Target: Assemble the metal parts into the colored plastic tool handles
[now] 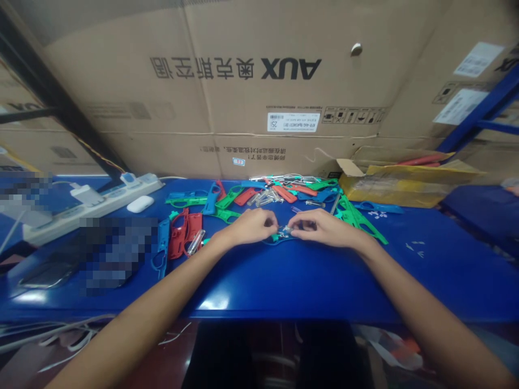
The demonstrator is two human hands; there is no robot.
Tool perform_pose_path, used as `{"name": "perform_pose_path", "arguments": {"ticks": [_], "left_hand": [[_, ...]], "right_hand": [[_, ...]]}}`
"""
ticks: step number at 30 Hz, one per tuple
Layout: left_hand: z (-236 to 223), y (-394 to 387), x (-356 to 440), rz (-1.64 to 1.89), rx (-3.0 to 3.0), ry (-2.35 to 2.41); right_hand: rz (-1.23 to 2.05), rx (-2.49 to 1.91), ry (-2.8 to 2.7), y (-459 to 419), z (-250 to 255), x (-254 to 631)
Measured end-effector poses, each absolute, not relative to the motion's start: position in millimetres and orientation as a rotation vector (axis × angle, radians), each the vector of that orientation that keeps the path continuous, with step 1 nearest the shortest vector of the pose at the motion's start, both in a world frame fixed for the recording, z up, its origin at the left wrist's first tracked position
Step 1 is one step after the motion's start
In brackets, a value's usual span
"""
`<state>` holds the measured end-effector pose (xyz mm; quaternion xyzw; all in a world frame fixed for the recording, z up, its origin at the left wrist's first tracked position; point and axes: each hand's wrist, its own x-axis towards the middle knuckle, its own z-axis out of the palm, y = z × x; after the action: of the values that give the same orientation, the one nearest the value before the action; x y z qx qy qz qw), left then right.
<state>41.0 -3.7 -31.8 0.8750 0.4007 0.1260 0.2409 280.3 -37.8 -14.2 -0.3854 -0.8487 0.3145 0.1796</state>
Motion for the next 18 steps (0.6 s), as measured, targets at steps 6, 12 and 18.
{"name": "perform_pose_path", "arguments": {"ticks": [6, 12, 18], "left_hand": [[-38.9, 4.8, 34.0, 0.465, 2.088, 0.847], [-38.3, 3.9, 33.2, 0.440, 2.172, 0.776], [-35.8, 0.9, 33.1, 0.436, 2.216, 0.774]], "right_hand": [[0.783, -1.044, -2.444, -34.4, -17.2, 281.6], [0.684, -1.002, -2.437, -31.4, -22.4, 283.4], [0.589, -0.984, -2.433, -31.1, -23.6, 281.8]]}}
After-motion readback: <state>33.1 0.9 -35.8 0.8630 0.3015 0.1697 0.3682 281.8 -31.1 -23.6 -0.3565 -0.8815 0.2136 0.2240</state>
